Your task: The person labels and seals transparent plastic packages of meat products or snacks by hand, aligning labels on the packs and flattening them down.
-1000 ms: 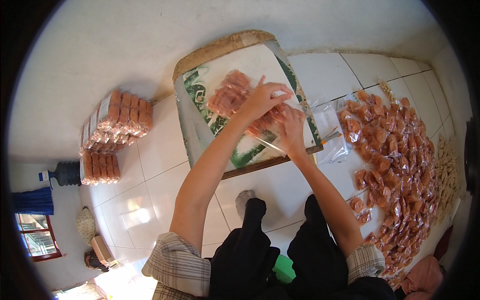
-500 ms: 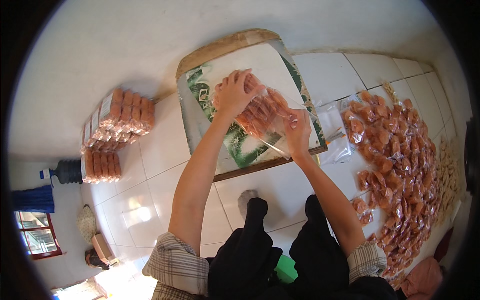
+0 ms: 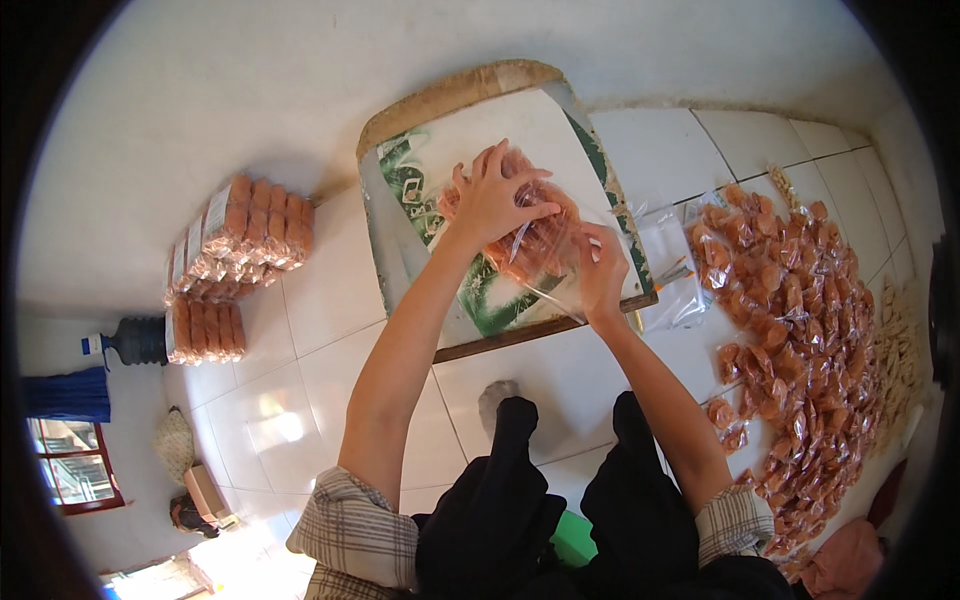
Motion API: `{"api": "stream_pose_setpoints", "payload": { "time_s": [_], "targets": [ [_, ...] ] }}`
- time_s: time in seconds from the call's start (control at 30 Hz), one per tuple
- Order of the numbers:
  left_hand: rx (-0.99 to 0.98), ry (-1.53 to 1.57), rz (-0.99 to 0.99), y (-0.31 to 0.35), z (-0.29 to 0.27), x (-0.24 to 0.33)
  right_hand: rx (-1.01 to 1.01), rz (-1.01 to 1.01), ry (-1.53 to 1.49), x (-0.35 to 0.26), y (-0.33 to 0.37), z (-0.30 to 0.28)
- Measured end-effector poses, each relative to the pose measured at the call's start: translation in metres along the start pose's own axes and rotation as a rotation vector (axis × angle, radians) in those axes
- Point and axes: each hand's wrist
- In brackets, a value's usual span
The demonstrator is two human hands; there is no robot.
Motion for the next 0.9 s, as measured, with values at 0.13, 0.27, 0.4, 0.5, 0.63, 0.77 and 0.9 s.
{"api": "stream_pose_setpoints", "payload": {
  "time_s": [0.13, 0.27, 0.4, 0.5, 0.63, 0.77, 0.9],
  "targets": [
    [-0.019, 0.159, 0.160, -0.004, 0.006, 0.007, 0.018, 0.003, -0.093, -0.007, 0.007, 0.003],
    [-0.004, 0.367, 0.137, -0.009, 0.010, 0.013, 0.025, -0.081, -0.056, -0.009, 0.013, 0.000],
    [-0.128, 0.460, 0.115, -0.014, 0.009, 0.017, 0.039, -0.184, 0.001, -0.007, 0.017, 0.003],
    [-0.137, 0.517, 0.169, -0.018, 0.012, 0.030, -0.086, -0.047, 0.025, 0.005, 0.012, 0.002],
    [-0.142, 0.456, 0.163, -0.012, 0.011, 0.025, -0.148, 0.043, 0.005, -0.010, 0.008, 0.007],
    [-0.120, 0.458, 0.204, -0.014, 0.016, 0.029, 0.005, -0.113, 0.022, 0.001, 0.015, -0.002],
    [-0.064, 0.301, 0.254, -0.011, 0.008, 0.039, -0.115, -0.011, -0.015, 0.006, 0.037, -0.065]
  ]
}}
Point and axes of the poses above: each hand's wrist, its own y-axis away from the middle knuckle, its own z-axis out of the palm, x = y × z, and after that the axes turned 1 degree about -x, right-handed
